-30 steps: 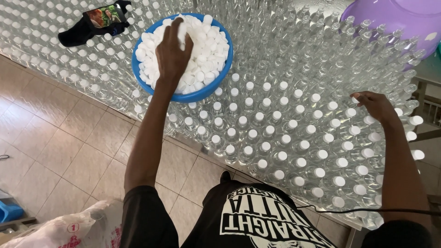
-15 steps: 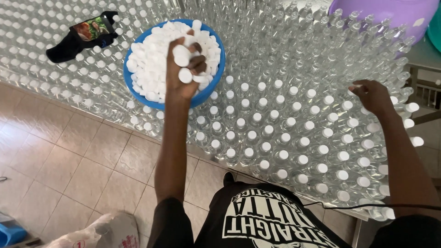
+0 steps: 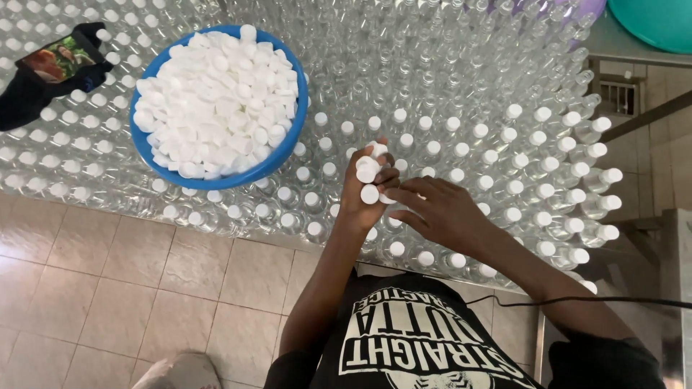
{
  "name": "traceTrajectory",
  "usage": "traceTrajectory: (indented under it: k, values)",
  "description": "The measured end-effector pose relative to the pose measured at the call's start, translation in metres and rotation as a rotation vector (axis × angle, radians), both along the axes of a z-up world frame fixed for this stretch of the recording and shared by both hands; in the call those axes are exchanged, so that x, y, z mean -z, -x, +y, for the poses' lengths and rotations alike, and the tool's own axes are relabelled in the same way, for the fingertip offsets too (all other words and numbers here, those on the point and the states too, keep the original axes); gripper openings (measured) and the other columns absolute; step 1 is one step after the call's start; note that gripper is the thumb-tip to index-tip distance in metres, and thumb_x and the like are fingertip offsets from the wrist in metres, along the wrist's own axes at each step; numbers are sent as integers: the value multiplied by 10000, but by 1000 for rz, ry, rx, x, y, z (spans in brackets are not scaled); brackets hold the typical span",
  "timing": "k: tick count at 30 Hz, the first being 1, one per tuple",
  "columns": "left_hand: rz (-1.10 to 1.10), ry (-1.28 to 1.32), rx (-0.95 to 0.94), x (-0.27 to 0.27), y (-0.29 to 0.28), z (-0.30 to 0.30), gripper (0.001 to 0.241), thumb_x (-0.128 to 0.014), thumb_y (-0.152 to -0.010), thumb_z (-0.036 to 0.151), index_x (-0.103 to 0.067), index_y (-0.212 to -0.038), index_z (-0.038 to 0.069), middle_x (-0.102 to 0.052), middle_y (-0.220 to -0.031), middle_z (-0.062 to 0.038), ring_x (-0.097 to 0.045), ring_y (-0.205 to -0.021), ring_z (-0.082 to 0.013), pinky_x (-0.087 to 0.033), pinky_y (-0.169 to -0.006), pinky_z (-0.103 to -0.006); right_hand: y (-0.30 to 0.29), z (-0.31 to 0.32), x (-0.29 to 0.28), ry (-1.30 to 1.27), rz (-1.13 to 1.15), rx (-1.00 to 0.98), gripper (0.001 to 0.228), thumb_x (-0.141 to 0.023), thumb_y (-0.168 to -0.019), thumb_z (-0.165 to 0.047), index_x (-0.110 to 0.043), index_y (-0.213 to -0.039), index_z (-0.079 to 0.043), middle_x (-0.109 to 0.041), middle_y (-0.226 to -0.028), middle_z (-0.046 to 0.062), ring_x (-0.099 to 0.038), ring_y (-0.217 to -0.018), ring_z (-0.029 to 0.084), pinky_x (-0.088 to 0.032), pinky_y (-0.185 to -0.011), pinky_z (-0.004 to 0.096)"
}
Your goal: Placing plastic caps onto the tops of clear water bottles arranged on a table
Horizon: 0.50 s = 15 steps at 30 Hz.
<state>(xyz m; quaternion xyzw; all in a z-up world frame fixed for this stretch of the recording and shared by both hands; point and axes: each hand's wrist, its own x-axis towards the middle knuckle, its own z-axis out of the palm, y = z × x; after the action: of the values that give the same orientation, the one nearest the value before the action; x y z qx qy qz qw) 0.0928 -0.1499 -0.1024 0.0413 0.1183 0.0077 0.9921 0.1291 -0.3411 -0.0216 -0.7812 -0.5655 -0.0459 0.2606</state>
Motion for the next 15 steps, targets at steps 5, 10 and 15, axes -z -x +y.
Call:
traceTrajectory:
  k: [5, 10, 15]
  values:
    - [87, 33, 5, 19, 12, -13, 350, -644, -1061, 277, -624, -1390, 162, -615, -861, 22, -504, -628, -54, -394, -495, -191, 6, -1, 26, -28, -35, 30, 277, -658, -1111, -350, -746, -1319, -190, -733, -1025, 56, -778, -912, 268, -643, -768, 395]
    - [141, 87, 17, 16, 25, -15, 367, -655, -1047, 257, -640, -1396, 146, -653, -882, 2, -517, -643, -104, -426, -524, -224, 18, -10, 7, 13, 325, 15, 260, -686, -1080, -277, -765, -1303, -170, -760, -951, 92, -796, -892, 303, -651, -769, 435]
    - [160, 144, 16, 38, 35, -5, 325, -677, -1028, 239, -701, -1339, 151, -659, -901, 2, -532, -680, -105, -445, -541, -216, -37, -27, 8, -50, 769, 158, 310, -681, -1067, -192, -788, -1347, -114, -740, -1005, 158, -745, -903, 289, -633, -816, 439]
